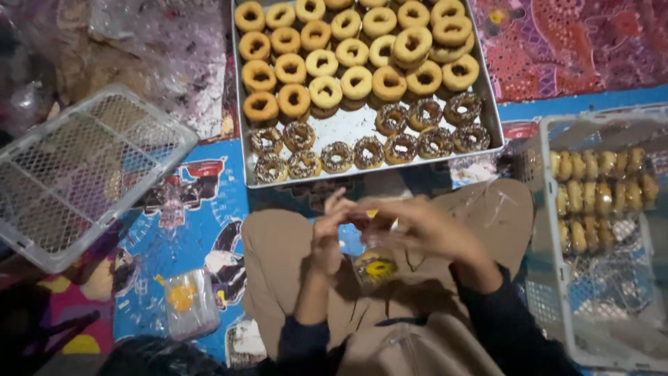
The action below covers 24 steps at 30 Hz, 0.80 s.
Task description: The person sits on the floor and repeatedly picks donuts from a metal tray, places them into small plastic bags, and then puts the filled bags into a white plastic crate.
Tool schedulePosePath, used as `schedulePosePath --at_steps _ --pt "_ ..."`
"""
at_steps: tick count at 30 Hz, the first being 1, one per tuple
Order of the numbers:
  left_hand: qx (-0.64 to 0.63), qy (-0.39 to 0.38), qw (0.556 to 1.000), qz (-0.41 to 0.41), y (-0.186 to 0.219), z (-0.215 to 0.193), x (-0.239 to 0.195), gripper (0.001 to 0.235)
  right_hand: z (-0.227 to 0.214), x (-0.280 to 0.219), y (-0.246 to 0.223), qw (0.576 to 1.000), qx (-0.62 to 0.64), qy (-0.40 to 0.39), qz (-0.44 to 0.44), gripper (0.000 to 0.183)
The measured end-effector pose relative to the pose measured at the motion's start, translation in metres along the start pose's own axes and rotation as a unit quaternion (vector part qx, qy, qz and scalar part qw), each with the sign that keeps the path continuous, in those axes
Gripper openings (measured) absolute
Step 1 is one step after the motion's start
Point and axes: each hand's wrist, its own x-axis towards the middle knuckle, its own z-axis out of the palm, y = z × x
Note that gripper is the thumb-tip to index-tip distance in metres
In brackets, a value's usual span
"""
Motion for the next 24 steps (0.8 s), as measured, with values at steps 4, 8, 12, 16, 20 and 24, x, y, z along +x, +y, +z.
schedulePosePath --at_steps 4,8,12,16,20,24 --pt "0.259 -0.05 0.965 -0.012 0.037 -0.024 0.014 0.018 -0.017 -0.011 -0.021 0.987 0.071 0.11 -0.09 0.03" --pt "0.278 -0.055 0.945 0.164 0.077 -0.013 0.021 0.022 -0.006 -0.02 -0.027 0.965 -0.148 0.145 -0.161 0.025" --pt "0.223 0.016 0.973 0.063 0.099 -0.006 0.033 0.017 0.012 -0.017 0.0 0.872 -0.316 0.223 -0.299 0.017" --pt "0.336 -0.064 0.928 0.147 0.101 -0.026 0.022 0.016 0.007 -0.036 0.045 0.774 -0.498 0.23 -0.317 0.025" --pt "0.255 0.083 0.963 -0.011 0.084 -0.053 0.004 0.003 -0.051 -0.056 0.065 0.817 -0.524 -0.058 0.233 0.043" --pt "0.123 0.228 0.822 -0.506 0.022 -0.053 -0.005 0.02 -0.021 -0.022 0.106 0.968 -0.082 -0.066 0.228 0.061"
